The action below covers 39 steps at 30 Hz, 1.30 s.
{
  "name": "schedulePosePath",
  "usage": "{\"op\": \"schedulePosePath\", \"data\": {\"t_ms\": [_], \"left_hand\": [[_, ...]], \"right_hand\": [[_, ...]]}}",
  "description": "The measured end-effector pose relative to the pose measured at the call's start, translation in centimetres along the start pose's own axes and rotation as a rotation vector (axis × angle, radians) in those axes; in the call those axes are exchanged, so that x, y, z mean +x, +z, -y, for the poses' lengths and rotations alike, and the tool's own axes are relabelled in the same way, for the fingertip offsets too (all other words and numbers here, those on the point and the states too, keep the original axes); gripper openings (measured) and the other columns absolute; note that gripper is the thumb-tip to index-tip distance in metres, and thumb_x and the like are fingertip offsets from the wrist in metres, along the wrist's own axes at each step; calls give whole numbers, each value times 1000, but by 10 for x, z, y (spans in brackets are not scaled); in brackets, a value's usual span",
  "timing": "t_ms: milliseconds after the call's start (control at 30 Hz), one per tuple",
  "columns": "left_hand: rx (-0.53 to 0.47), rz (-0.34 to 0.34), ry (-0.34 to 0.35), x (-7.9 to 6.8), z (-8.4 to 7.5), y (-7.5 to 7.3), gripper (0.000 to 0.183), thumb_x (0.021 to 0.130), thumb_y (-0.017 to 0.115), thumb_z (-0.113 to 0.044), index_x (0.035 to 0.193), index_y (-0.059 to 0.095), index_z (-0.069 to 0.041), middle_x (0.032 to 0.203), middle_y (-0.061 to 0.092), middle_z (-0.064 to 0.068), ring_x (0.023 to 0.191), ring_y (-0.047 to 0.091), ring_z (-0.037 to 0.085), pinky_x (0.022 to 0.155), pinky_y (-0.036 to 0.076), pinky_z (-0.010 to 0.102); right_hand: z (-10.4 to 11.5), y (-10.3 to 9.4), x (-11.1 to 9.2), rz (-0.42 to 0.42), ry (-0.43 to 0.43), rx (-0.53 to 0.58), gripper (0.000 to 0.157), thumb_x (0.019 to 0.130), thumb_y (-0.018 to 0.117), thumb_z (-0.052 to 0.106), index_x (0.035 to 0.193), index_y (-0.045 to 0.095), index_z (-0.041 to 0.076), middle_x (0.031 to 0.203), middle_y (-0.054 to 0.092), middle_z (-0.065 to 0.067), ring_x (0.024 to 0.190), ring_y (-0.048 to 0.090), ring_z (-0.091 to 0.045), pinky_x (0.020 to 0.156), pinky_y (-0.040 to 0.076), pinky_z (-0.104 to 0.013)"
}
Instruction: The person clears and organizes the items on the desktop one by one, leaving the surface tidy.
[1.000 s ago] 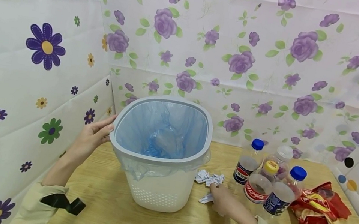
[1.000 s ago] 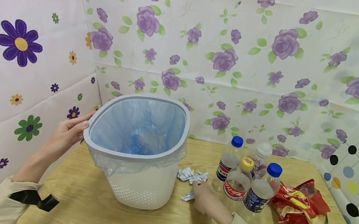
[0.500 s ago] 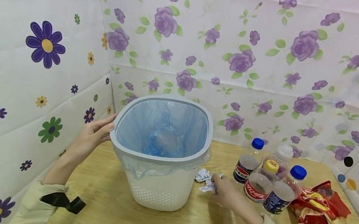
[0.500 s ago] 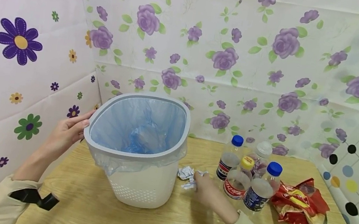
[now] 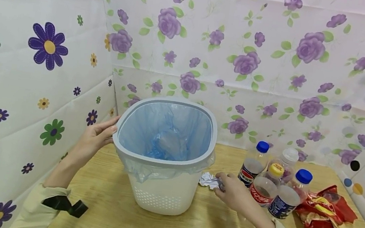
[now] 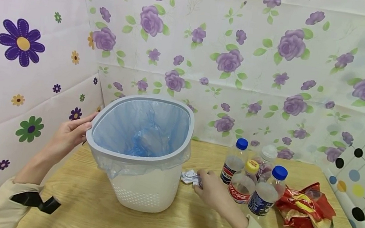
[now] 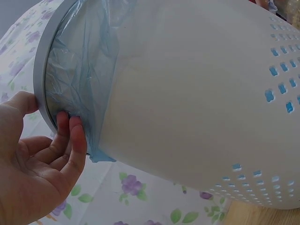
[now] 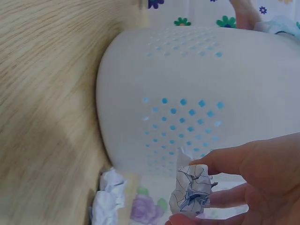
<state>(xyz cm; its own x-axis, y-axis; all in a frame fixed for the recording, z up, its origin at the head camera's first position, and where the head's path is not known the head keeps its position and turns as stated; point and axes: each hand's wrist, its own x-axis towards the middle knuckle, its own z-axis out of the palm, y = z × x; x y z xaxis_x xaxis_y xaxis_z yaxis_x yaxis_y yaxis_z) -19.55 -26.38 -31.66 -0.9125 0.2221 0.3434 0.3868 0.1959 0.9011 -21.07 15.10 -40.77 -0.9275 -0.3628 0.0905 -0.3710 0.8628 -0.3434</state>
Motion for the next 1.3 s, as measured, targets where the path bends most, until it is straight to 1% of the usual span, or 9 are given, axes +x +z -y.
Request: {"op": "schedulePosePath", "data": {"t_ms": [267, 367, 433, 567, 667, 767, 1000, 1133, 1300], "left_hand": [[-8, 4, -7, 0, 1, -1, 54, 105, 41, -21, 148, 26, 8, 156, 21, 28, 115, 54, -11, 92, 52, 13], [-7, 6, -6, 1, 1, -1, 54, 105, 40, -21, 148, 25, 8, 156, 20, 28, 115, 53, -11, 92, 52, 13], [-6, 4, -4, 1, 1, -1, 54, 105, 40, -20, 148, 25, 8, 156, 20, 28, 114, 54, -12, 91, 52, 13], [-3, 0, -5, 1, 1, -1, 54, 105, 41, -20, 148, 26, 8, 156, 20, 28, 114, 54, -12, 91, 52, 13], [4, -1, -10, 1, 0, -1, 54, 105, 41, -21, 148, 26, 8, 156, 21, 27, 113, 54, -12, 91, 52, 13], [11, -4, -15, 0, 0, 0, 54, 105, 41, -22, 148, 27, 7, 156, 22, 27, 113, 54, -12, 91, 52, 13], [17, -9, -16, 0, 0, 0, 54, 105, 41, -23, 148, 27, 7, 156, 21, 27, 112, 54, -13, 90, 52, 12], [15, -9, -14, 0, 0, -1, 54, 105, 40, -22, 148, 26, 8, 156, 21, 28, 112, 54, -13, 90, 51, 12], [25, -5, -13, 0, 0, 0, 54, 105, 41, -23, 148, 27, 7, 156, 22, 27, 113, 54, -13, 90, 51, 12]], "right_hand": [[8, -14, -4, -59, -37, -43, 35, 87, 70, 21, 119, 63, 7, 106, 67, -17, 88, 66, -26, 68, 56, -38], [10, -20, -8, -80, -38, -46, 35, 87, 70, 21, 119, 62, 7, 107, 66, -18, 85, 65, -24, 64, 55, -35], [11, -23, -9, -98, -38, -44, 36, 87, 70, 21, 119, 62, 7, 105, 66, -17, 79, 63, -21, 59, 53, -32], [14, -30, -11, -134, -30, -38, 36, 87, 69, 22, 120, 63, 7, 98, 66, -13, 66, 54, -13, 51, 44, -24], [16, -36, -13, -157, -32, -28, 37, 89, 68, 23, 122, 63, 7, 89, 64, -8, 61, 49, -10, 48, 40, -22], [17, -42, -15, -187, -51, -21, 36, 90, 67, 22, 122, 62, 7, 82, 62, -4, 58, 47, -8, 47, 38, -21], [22, -58, -17, -242, -77, -13, 35, 90, 67, 21, 122, 62, 8, 75, 57, -2, 51, 43, -7, 42, 34, -20], [24, -66, -18, -260, -71, -13, 36, 91, 66, 22, 123, 61, 8, 78, 59, -4, 52, 43, -8, 42, 35, -20], [26, -78, -19, -308, -64, -13, 38, 91, 65, 22, 126, 60, 6, 101, 67, -15, 56, 47, -8, 48, 39, -22]]}}
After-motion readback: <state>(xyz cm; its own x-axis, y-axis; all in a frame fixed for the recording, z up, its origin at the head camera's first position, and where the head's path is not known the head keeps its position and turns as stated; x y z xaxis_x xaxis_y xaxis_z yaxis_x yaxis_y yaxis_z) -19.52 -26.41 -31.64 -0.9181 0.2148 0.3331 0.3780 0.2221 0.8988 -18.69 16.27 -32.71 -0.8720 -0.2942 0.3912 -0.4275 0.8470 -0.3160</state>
